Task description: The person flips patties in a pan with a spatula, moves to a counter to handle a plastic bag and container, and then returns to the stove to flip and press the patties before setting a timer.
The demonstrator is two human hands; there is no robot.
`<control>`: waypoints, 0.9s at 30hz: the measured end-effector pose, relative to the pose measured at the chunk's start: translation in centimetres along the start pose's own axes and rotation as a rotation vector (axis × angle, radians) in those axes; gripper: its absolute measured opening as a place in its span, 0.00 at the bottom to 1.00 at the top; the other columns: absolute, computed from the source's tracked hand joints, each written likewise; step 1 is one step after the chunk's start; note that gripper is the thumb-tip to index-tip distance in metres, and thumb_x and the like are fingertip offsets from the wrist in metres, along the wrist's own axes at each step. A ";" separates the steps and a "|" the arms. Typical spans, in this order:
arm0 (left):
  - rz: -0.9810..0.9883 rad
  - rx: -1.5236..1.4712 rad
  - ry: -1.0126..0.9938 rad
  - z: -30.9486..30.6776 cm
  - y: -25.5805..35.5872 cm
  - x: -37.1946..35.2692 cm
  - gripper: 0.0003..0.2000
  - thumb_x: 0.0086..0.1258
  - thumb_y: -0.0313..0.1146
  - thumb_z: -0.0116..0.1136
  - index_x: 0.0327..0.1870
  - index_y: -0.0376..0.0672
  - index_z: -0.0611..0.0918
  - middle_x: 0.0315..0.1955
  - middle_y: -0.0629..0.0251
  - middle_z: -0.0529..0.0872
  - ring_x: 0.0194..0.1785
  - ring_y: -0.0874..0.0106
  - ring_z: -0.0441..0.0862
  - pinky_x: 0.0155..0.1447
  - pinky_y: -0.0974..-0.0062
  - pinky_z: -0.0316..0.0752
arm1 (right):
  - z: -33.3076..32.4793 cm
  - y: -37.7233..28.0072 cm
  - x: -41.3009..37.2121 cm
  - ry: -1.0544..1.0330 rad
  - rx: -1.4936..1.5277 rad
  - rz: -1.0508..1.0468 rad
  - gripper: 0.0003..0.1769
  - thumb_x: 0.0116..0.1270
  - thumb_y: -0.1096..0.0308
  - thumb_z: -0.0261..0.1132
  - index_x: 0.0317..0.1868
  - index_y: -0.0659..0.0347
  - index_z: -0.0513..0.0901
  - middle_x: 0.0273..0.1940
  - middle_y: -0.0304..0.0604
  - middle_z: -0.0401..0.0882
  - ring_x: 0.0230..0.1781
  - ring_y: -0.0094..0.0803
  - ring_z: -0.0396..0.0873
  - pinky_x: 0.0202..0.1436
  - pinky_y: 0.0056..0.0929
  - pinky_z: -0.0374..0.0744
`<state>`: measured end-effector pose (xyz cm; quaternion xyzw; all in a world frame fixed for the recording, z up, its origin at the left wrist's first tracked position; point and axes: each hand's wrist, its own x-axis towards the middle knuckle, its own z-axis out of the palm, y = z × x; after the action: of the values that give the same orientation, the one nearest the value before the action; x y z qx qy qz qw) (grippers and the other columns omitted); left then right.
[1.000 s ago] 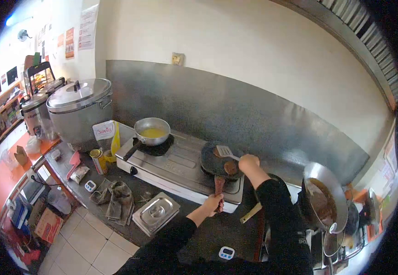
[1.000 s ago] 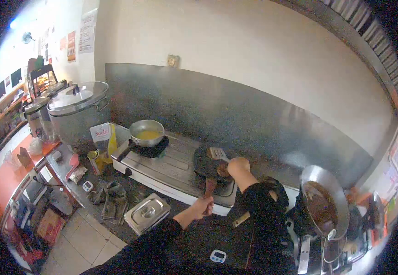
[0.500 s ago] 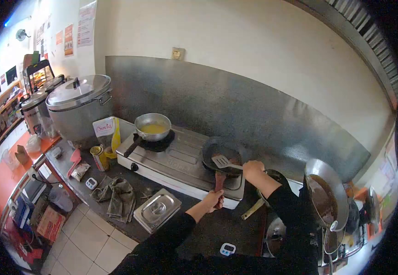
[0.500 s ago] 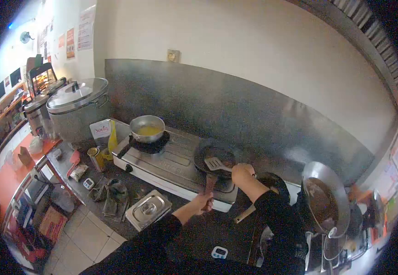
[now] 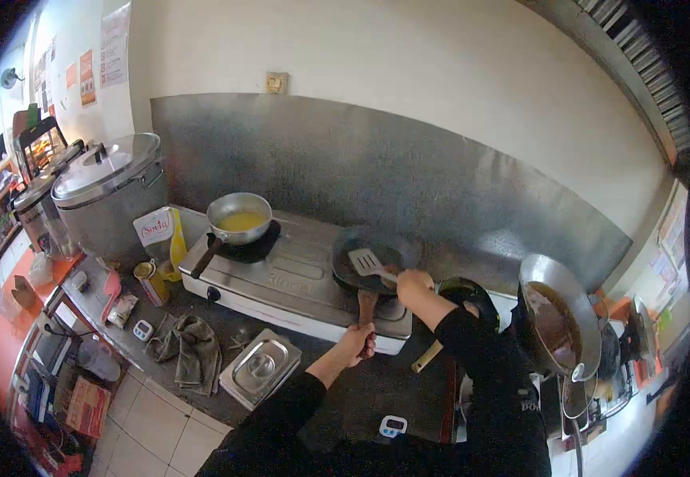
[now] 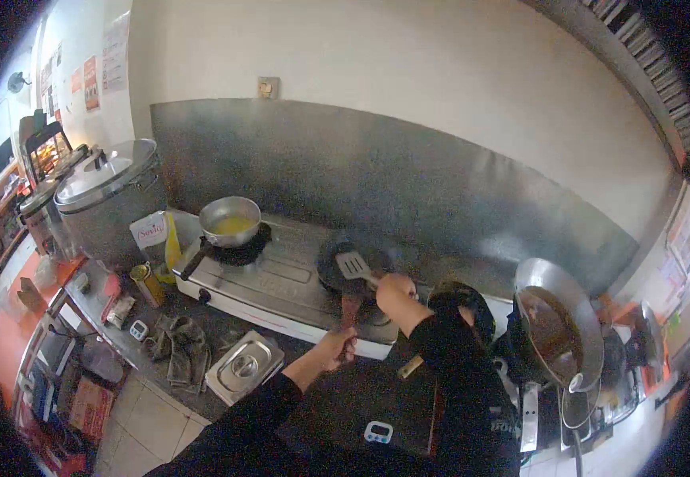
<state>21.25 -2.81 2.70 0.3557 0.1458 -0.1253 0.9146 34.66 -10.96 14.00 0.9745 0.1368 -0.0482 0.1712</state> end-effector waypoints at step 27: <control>0.027 0.003 0.001 0.4 -0.1 -0.7 0.07 0.63 0.36 0.47 0.28 0.44 0.67 0.18 0.70 0.67 0.18 0.80 0.65 0.18 0.80 0.62 | 1.0 -0.1 1.5 0.111 -0.008 -0.179 0.12 0.48 0.67 0.59 0.35 0.57 0.81 0.34 0.39 0.79 0.31 0.33 0.79 0.22 0.40 0.76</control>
<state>20.66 -3.10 3.19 0.3593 0.1411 -0.1128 0.9156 36.03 -10.81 12.82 0.9588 0.2327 -0.0085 0.1625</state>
